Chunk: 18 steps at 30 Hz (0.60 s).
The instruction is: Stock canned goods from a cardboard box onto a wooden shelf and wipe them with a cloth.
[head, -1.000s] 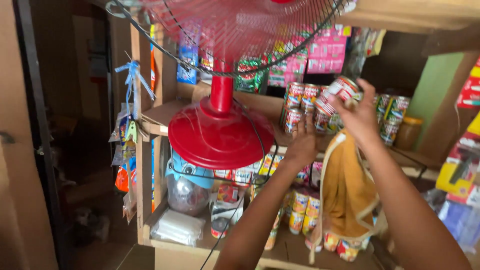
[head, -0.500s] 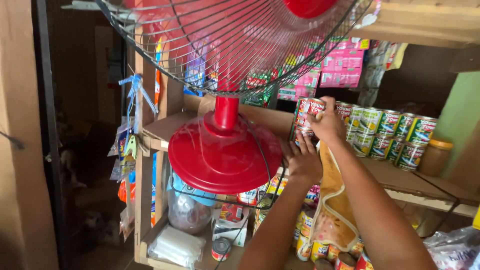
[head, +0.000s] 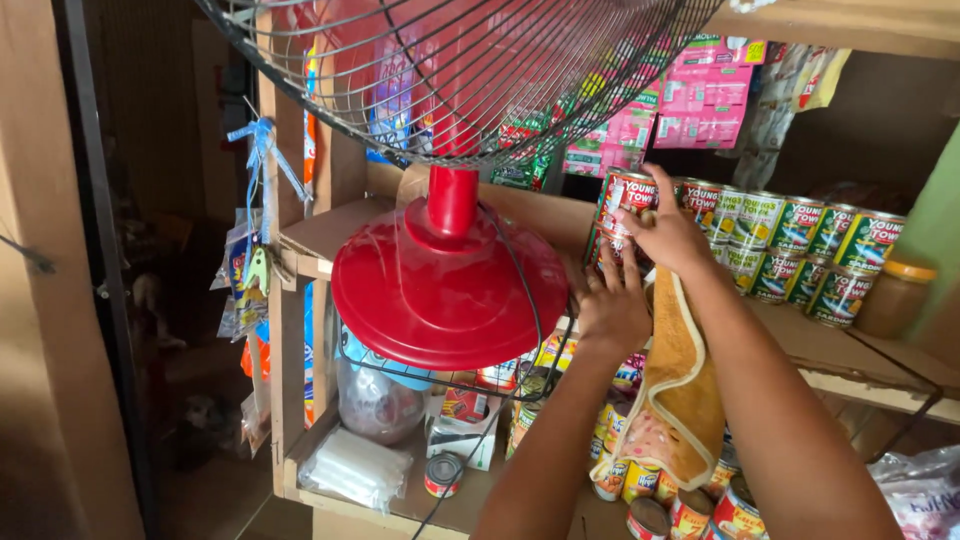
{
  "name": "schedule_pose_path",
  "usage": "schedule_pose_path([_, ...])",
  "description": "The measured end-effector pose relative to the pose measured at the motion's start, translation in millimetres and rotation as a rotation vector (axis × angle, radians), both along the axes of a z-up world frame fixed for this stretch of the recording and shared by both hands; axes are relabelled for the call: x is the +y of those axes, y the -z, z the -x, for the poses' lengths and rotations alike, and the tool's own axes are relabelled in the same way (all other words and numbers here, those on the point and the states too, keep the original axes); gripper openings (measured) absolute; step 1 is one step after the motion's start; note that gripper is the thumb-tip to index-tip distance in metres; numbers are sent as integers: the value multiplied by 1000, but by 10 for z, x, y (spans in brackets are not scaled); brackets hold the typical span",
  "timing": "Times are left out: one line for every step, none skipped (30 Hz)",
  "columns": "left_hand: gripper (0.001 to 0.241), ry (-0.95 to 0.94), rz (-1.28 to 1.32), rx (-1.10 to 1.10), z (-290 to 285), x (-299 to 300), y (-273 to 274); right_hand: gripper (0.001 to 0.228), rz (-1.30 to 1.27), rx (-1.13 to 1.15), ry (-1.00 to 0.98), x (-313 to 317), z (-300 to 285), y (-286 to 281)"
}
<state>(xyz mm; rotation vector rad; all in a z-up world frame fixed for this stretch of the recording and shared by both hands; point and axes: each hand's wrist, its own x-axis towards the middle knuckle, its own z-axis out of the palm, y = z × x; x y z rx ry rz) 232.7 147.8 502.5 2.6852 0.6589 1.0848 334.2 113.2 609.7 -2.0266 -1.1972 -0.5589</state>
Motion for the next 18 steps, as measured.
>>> schedule_pose_path([86,1,2,3,13,-2,-32,88,2,3,1,-56,72,-17])
schedule_pose_path([85,21,46,-21,20,-5,-62,91,-48,34,28,-113,139,-33])
schedule_pose_path([85,43,92,-35,40,-17,-49,95,-97,73,58,-180,210,2])
schedule_pose_path([85,45,95,-23,86,-1,-138,95,-94,86,62,-281,192,-29])
schedule_pose_path([95,47,66,-91,140,-46,-111,80,-224,-25,-8,-433,173,62])
schedule_pose_path([107,47,38,-159,182,-80,-78,68,-354,-137,-77,-577,146,156])
schedule_pose_path([107,55,68,-124,142,-66,5,68,-326,-103,-62,-850,105,291])
schedule_pose_path([101,64,-32,-297,95,-47,95,47,-407,-149,-168,-1120,67,416])
schedule_pose_path([98,71,-142,-479,32,3,128,34,-499,-204,-279,-1367,25,478])
schedule_pose_path([98,78,-122,-453,234,-91,204,34,-485,-177,-264,-1621,404,592])
schedule_pose_path([85,234,-208,-541,439,-186,274,21,-607,69,-312,-1869,789,677])
schedule_pose_path([73,394,-290,-629,643,-276,333,10,-726,320,-352,-2111,1176,734])
schedule_pose_path([73,398,-265,-605,769,-430,641,10,-715,348,-333,-2303,1128,1094])
schedule_pose_path([58,454,-225,-500,904,-585,938,10,-762,506,-414,-2501,1094,1453])
schedule_pose_path([43,508,-187,-397,1043,-719,1213,26,-812,665,-497,-2678,1061,1800])
schedule_pose_path([43,510,-165,-375,1242,-843,1424,26,-806,692,-478,-2717,1103,2153])
schedule_pose_path([41,671,11,-375,1470,-994,1655,31,-717,609,-443,-2786,1181,2535])
schedule_pose_path([40,824,194,-379,1696,-1146,1874,36,-625,528,-412,-2865,1268,2919])
